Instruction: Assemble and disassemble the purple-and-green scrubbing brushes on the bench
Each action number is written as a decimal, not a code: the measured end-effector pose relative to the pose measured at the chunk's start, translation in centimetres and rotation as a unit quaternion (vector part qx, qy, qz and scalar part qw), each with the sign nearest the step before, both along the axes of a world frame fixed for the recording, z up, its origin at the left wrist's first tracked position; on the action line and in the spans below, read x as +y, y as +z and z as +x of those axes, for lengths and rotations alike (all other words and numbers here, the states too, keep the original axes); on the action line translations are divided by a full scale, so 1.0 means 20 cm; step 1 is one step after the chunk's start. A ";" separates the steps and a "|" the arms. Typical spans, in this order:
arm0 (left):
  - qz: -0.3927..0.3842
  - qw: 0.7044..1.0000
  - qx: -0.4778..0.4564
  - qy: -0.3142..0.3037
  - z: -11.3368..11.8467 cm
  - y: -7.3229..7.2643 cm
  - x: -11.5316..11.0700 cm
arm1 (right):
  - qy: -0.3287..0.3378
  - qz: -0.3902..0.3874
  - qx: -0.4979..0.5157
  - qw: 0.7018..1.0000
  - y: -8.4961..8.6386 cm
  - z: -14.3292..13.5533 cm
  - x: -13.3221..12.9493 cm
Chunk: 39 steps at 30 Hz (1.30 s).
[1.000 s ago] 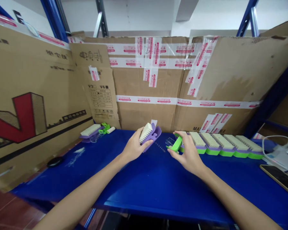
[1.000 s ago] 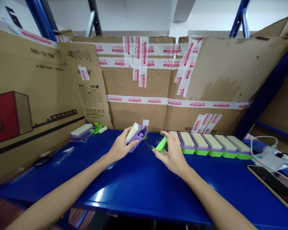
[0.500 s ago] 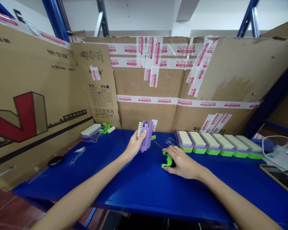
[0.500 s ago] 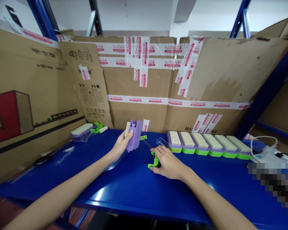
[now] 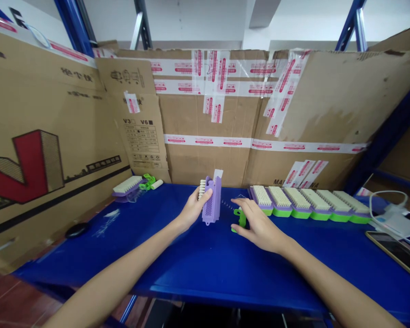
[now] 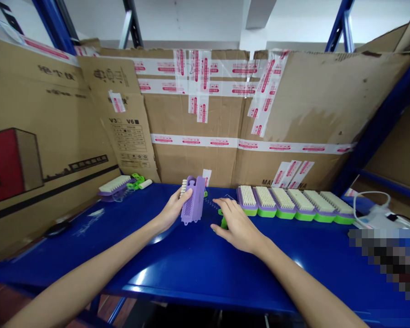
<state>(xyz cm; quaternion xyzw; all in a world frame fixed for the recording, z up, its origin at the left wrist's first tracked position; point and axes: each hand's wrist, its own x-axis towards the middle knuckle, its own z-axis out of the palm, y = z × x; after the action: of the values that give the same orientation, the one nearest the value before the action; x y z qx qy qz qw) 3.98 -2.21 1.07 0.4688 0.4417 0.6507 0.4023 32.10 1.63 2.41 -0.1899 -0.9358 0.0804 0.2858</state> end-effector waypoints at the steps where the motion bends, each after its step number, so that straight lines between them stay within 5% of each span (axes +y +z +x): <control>1: -0.004 1.000 -0.005 -0.013 0.01 0.00 -0.01 | 0.003 0.001 0.004 1.000 0.01 0.00 -0.01; 9: -0.081 0.981 -0.123 -0.123 0.01 0.03 -0.04 | 0.011 -0.001 -0.009 1.000 0.01 -0.01 -0.03; 14: -0.053 0.996 -0.044 -0.055 0.01 -0.02 0.00 | 0.012 -0.004 -0.013 1.000 0.02 -0.01 -0.03; 18: 0.055 0.995 0.087 -0.011 0.03 -0.04 -0.01 | 0.013 -0.001 -0.005 1.000 0.02 -0.01 -0.04; 21: 0.126 0.969 0.214 0.005 0.04 -0.03 -0.05 | 0.012 0.004 0.014 1.000 0.01 -0.01 -0.03; 25: 0.223 0.890 0.397 0.023 0.01 -0.01 -0.10 | 0.008 0.014 0.049 0.999 0.01 0.00 -0.03; 31: 0.343 0.799 0.493 0.007 -0.03 0.02 -0.10 | 0.037 0.032 0.094 0.994 0.04 -0.01 -0.06; 39: 0.334 0.827 0.446 -0.073 0.00 0.06 -0.12 | 0.041 0.061 0.131 0.989 0.04 -0.02 -0.08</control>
<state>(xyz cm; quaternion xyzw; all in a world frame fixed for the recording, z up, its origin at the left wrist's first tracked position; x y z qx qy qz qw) 3.89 -4.56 2.19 0.8444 0.2932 0.4475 0.0272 31.67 -0.06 3.14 -0.1209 -0.9005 0.0588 0.4134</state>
